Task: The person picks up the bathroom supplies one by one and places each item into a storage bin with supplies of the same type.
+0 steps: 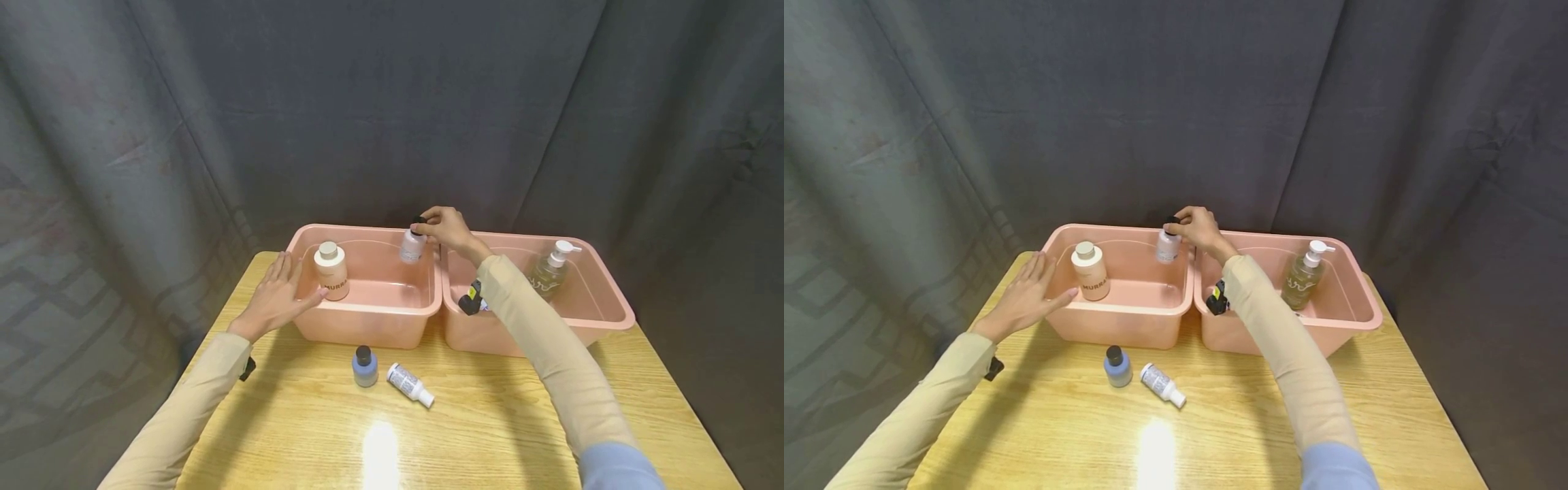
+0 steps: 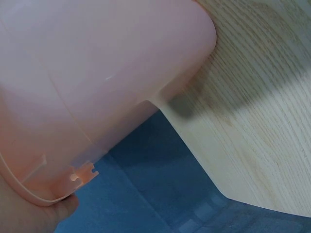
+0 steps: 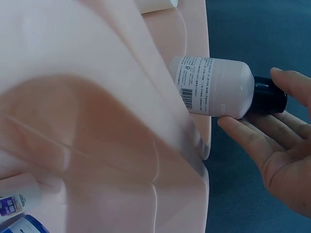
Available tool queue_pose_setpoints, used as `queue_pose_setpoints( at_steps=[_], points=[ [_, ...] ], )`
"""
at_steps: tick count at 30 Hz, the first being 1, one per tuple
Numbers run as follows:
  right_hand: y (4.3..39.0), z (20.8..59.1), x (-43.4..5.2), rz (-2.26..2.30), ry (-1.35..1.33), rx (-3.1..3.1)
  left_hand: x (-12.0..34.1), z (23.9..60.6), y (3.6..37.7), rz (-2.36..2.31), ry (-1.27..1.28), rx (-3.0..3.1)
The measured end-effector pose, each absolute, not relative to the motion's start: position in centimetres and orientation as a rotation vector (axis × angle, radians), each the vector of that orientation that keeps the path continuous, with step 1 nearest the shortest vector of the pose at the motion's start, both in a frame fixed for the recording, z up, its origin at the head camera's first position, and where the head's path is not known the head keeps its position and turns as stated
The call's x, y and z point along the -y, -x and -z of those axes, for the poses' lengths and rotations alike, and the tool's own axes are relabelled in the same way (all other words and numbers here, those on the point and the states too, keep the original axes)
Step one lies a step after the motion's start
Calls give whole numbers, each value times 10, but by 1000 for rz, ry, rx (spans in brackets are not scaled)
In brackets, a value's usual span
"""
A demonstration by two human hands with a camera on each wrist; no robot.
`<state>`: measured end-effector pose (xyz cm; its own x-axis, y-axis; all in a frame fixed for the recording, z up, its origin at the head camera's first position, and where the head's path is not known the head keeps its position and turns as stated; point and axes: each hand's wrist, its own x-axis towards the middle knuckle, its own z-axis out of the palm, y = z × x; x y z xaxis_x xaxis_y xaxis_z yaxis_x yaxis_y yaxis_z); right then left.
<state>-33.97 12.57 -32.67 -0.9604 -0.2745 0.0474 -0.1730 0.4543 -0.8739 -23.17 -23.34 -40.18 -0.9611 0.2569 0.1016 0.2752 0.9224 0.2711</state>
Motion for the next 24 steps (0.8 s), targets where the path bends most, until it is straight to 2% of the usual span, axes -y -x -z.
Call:
queue_pose_setpoints(
  at_steps=[24],
  points=[
    [349, 343, -122, 1538, 349, -2558, 231, 401, 230, 456, 415, 3013]
  ],
)
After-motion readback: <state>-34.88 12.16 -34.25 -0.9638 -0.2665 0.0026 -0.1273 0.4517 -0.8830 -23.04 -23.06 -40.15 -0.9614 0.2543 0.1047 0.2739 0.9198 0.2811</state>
